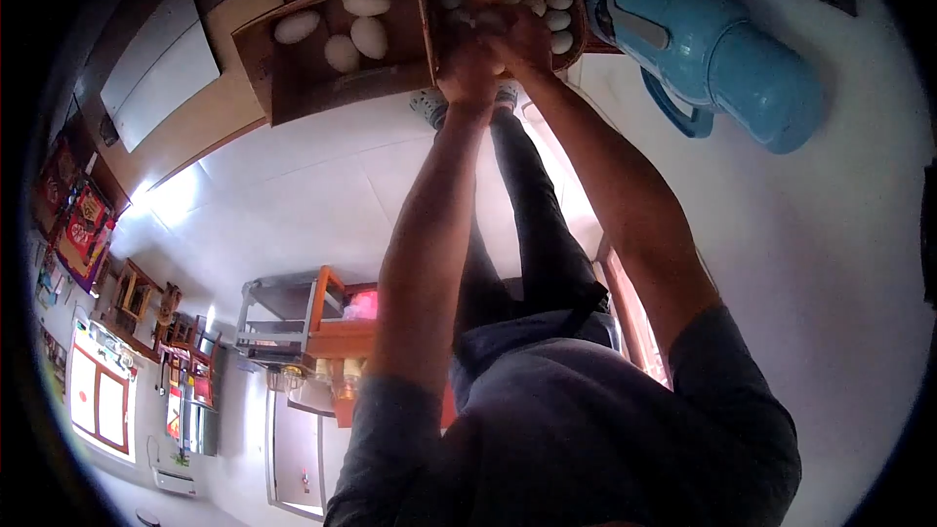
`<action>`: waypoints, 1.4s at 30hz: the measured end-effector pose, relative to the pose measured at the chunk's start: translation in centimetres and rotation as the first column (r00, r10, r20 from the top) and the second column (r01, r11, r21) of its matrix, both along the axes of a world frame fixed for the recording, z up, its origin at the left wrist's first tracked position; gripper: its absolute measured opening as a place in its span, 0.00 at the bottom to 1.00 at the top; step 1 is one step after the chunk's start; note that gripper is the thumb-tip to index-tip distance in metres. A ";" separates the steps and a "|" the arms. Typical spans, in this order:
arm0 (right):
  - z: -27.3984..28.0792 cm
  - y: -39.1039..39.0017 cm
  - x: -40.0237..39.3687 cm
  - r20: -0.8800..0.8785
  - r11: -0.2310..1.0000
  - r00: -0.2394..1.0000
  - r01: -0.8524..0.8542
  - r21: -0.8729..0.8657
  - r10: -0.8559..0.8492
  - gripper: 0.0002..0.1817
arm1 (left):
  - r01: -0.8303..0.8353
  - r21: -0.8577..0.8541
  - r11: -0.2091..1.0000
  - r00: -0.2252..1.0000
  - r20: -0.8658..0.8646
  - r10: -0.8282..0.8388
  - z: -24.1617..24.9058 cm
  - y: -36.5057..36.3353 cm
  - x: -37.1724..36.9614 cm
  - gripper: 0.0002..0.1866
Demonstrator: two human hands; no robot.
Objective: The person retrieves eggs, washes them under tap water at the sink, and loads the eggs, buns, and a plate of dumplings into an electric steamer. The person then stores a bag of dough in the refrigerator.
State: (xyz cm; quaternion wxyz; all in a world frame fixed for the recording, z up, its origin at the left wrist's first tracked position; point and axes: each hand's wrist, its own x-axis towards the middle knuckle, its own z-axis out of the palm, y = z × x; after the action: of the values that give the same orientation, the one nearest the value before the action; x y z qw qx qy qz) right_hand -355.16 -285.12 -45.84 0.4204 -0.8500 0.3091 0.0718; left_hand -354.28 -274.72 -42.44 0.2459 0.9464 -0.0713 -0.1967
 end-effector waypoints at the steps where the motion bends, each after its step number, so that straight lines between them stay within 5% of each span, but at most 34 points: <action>1: 0.4 -0.2 -0.2 -0.013 1.000 1.000 -0.016 -0.012 0.015 0.30 | 0.008 -0.007 1.000 1.000 0.020 -0.008 -0.4 0.1 -0.2 0.19; 3: 1.2 -0.9 -1.2 -0.010 0.999 1.000 -0.016 0.040 0.017 0.30 | 0.026 -0.021 0.999 0.998 0.062 -0.024 -1.5 0.2 -0.3 0.20; 5: 0.6 -1.8 -2.8 0.042 0.999 0.999 -0.009 0.051 0.007 0.29 | 0.033 0.011 0.999 0.990 -0.141 -0.031 1.3 -0.2 0.8 0.21; 7: -0.4 -2.6 -4.4 0.147 1.000 0.989 0.014 0.022 -0.017 0.27 | 0.050 0.033 0.998 0.986 -0.164 -0.044 2.1 -0.2 0.9 0.21; 10: 1.3 -3.2 -5.8 0.117 0.957 0.985 0.092 0.274 -0.129 0.24 | 0.066 0.067 0.996 0.996 -0.057 -0.062 2.3 -0.2 0.5 0.20; 12: 2.2 -3.4 -6.3 0.016 0.876 0.983 0.154 0.458 -0.181 0.23 | 0.076 0.100 0.992 0.986 -0.156 -0.059 3.2 -0.2 0.4 0.19; 16: 3.5 -3.5 -7.0 -0.124 0.568 0.947 0.279 0.775 -0.296 0.26 | -0.117 -0.142 0.983 0.992 -0.067 0.109 2.2 0.7 -1.1 0.17; 19: 6.1 -2.5 -7.3 -0.265 0.380 0.885 0.413 0.828 -0.383 0.24 | -0.237 -0.486 0.841 0.944 0.089 0.318 2.8 0.3 -2.4 0.15; 20: 6.8 -2.0 -7.7 -0.275 0.385 0.876 0.430 0.817 -0.396 0.25 | -0.491 -0.578 0.652 0.868 -0.264 0.420 3.5 0.5 -3.2 0.13; 22: 8.3 -0.7 -7.9 -0.285 0.397 0.863 0.455 0.797 -0.418 0.26 | -0.897 -0.403 0.180 0.441 -0.843 0.308 3.7 1.1 -4.9 0.10; 25: 10.3 0.5 -8.7 -0.260 0.579 0.912 0.403 0.709 -0.317 0.23 | -0.917 -0.315 -0.244 0.284 -0.946 0.154 2.7 1.2 -6.8 0.09; 28: 10.7 2.0 -9.4 -0.221 0.776 0.958 0.281 0.565 -0.185 0.24 | -0.911 -0.243 -0.334 0.270 -0.962 -0.035 2.6 1.7 -7.9 0.11; 30: 11.7 3.1 -9.6 -0.239 0.763 0.952 0.298 0.573 -0.192 0.26 | -0.918 -0.249 -0.309 0.265 -0.964 -0.008 3.0 1.6 -8.3 0.16; 33: 11.2 3.7 -10.8 -0.099 0.913 0.995 0.038 0.406 0.003 0.24 | -0.913 -0.247 -0.325 0.291 -0.952 -0.095 3.2 2.7 -8.5 0.17; 36: 11.4 3.9 -11.0 -0.041 0.932 0.995 -0.074 0.356 0.095 0.18 | -0.926 -0.250 -0.283 0.270 -0.962 -0.036 2.6 3.6 -8.9 0.17; 39: 10.3 3.4 -11.0 0.012 0.914 0.999 0.028 0.405 -0.036 0.14 | -0.918 -0.276 -0.283 0.294 -0.956 -0.020 2.2 4.7 -9.0 0.16; 42: 9.0 2.6 -7.0 0.067 0.987 0.986 -0.157 0.036 0.155 0.13 | -0.908 -0.268 -0.322 0.301 -0.952 -0.058 1.1 6.2 -9.9 0.16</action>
State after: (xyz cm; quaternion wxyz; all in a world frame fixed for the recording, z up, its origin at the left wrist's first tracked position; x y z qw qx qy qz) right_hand -362.20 -282.55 -36.80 0.4405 -0.8647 0.2264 0.0833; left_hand -364.21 -268.48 -41.35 0.8597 0.2295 0.3675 -0.2708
